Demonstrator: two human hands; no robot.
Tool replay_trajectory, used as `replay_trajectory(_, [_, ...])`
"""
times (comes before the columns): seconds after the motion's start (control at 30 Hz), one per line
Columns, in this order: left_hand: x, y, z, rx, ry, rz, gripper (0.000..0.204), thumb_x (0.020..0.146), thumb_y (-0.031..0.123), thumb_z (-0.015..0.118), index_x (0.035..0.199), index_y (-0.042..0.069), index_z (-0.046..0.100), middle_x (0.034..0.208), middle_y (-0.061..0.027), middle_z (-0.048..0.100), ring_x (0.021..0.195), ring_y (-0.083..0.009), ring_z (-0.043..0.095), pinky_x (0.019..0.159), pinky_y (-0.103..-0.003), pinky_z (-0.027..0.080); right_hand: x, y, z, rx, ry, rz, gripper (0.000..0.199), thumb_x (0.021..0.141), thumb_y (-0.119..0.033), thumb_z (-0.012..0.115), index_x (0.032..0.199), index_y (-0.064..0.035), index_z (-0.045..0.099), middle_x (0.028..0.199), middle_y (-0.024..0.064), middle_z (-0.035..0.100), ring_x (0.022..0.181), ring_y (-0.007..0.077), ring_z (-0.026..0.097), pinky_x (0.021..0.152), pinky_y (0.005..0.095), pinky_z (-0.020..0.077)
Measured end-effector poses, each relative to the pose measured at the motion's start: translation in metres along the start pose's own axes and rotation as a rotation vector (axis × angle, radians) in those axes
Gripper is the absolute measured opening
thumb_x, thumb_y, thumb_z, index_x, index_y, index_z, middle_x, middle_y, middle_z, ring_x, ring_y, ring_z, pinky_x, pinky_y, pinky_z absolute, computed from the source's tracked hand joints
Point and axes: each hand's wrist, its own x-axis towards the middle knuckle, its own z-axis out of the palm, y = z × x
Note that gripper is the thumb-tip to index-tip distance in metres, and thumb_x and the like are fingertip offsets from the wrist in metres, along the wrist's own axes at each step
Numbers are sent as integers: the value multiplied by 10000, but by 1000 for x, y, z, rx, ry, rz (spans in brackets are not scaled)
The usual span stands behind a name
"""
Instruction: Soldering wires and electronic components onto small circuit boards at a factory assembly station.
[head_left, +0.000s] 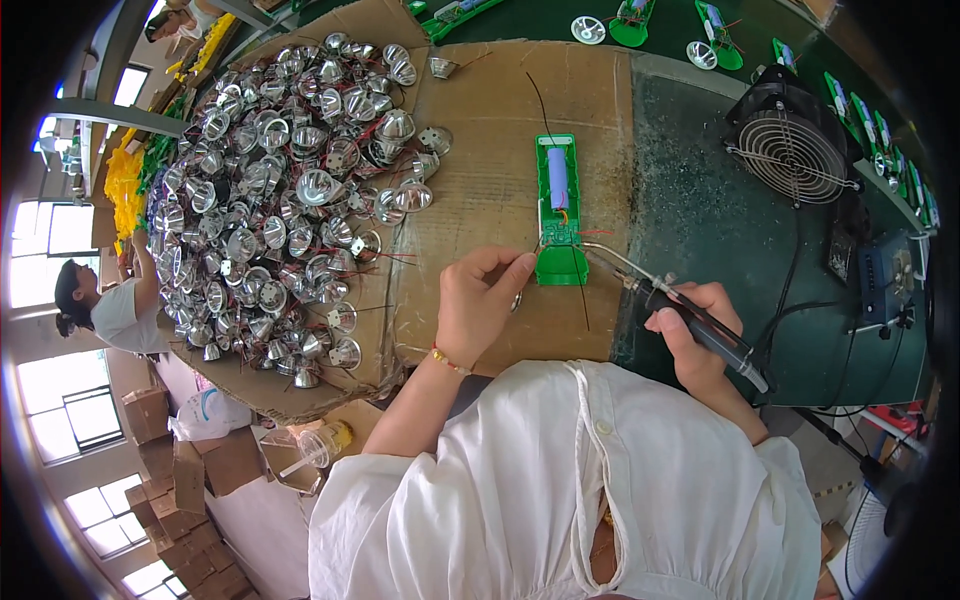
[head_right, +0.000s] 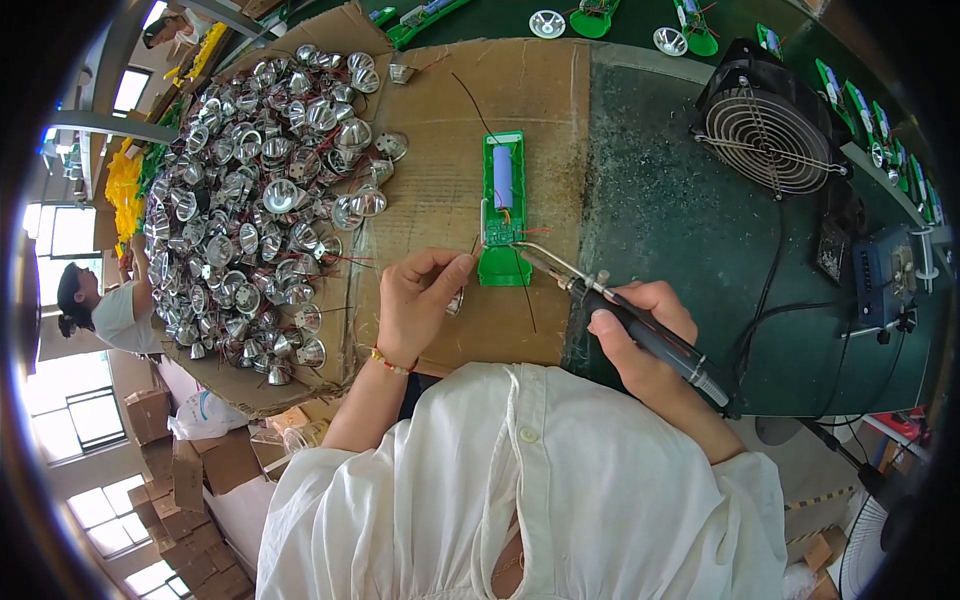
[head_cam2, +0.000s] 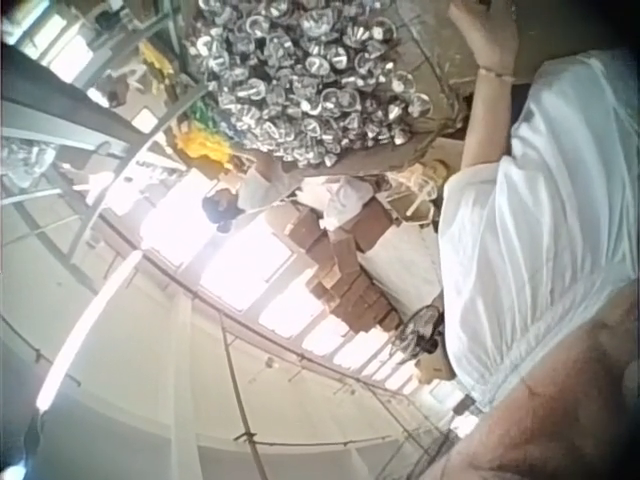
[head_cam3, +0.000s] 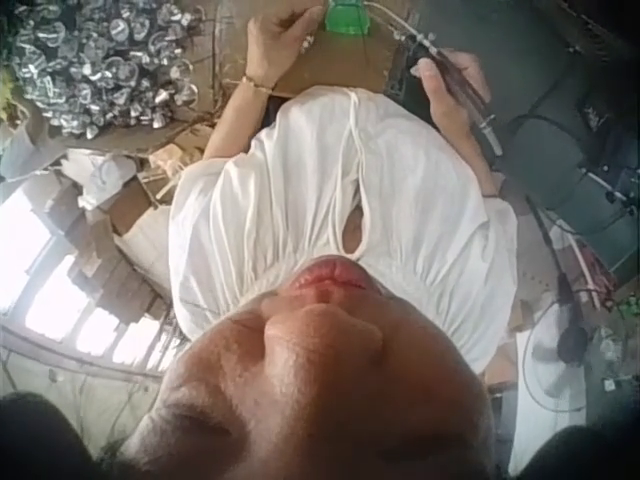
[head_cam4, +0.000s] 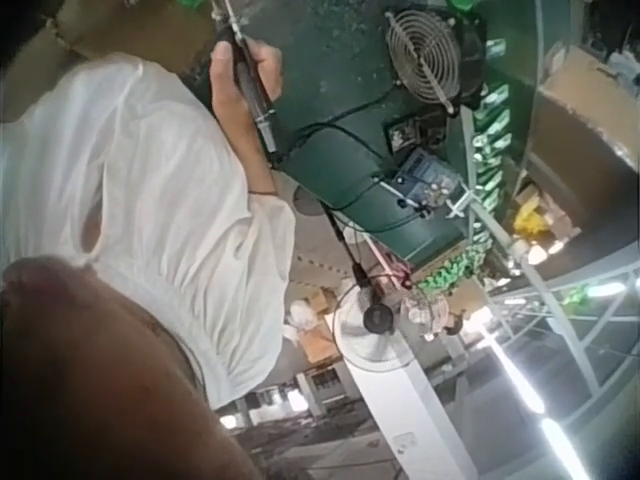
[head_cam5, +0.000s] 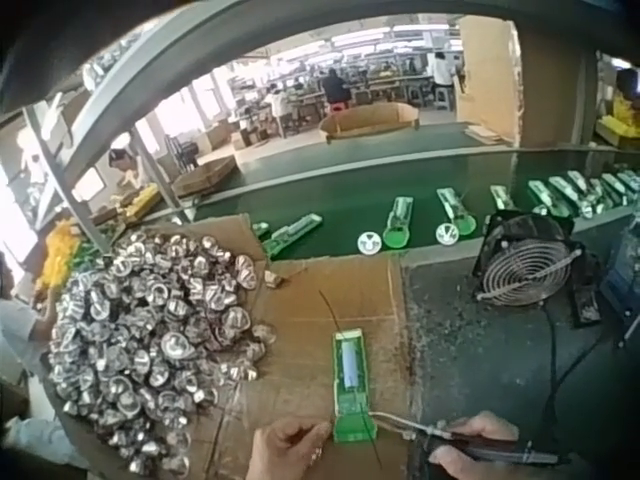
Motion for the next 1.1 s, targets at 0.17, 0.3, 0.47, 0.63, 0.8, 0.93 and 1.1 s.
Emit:
replay_trajectory(0.17, [-1, -1, 3, 67, 31, -7, 174, 813, 155, 646, 809, -18, 657, 657, -65, 628, 572, -89, 563, 530, -237, 442, 4, -2, 13, 24, 87, 91, 163, 812, -79, 603, 850, 16, 476, 674, 103, 578, 588, 137, 580, 574, 261, 484])
replay_trajectory(0.3, [0, -4, 8, 90, 49, 8, 160, 788, 148, 663, 787, -11, 656, 661, -85, 616, 557, -125, 560, 526, -254, 441, 6, 0, 15, 11, 70, 68, 154, 814, -77, 606, 854, 14, 488, 669, 93, 581, 582, 133, 581, 575, 263, 488])
replay_trajectory(0.47, [1, 1, 17, 183, 89, 97, 130, 762, 119, 668, 731, -3, 635, 656, -91, 569, 557, -163, 553, 527, -270, 443, 7, 3, 18, 0, 95, 61, 179, 795, -89, 648, 847, 20, 515, 677, 85, 617, 605, 98, 585, 556, 231, 467])
replay_trajectory(0.63, [4, -4, 17, 177, 85, 176, 137, 795, 79, 644, 739, -35, 593, 745, -40, 551, 575, -63, 511, 495, -213, 415, 10, 4, 22, 10, 74, 61, 182, 790, -89, 653, 843, 19, 515, 670, 84, 616, 595, 95, 579, 548, 230, 464])
replay_trajectory(0.8, [6, -2, 21, 175, 130, 223, 119, 750, 81, 651, 689, -5, 595, 690, -96, 555, 548, -183, 558, 516, -280, 441, 10, 6, 21, -36, 45, 84, 175, 790, -83, 651, 837, 16, 515, 658, 79, 613, 587, 91, 575, 547, 230, 462])
replay_trajectory(0.93, [7, -2, 21, 166, 139, 212, 122, 751, 82, 646, 685, -6, 593, 690, -97, 557, 542, -186, 557, 508, -283, 440, 9, 10, 22, 5, 59, 82, 165, 798, -79, 644, 840, 14, 514, 660, 79, 610, 593, 92, 580, 547, 227, 466])
replay_trajectory(1.1, [6, 4, 20, 171, 128, 169, 128, 752, 85, 642, 678, -5, 590, 686, -100, 557, 541, -194, 558, 507, -286, 438, 8, 2, 20, 90, 114, 84, 149, 819, -62, 619, 866, 22, 505, 708, 100, 604, 610, 112, 587, 561, 236, 479])
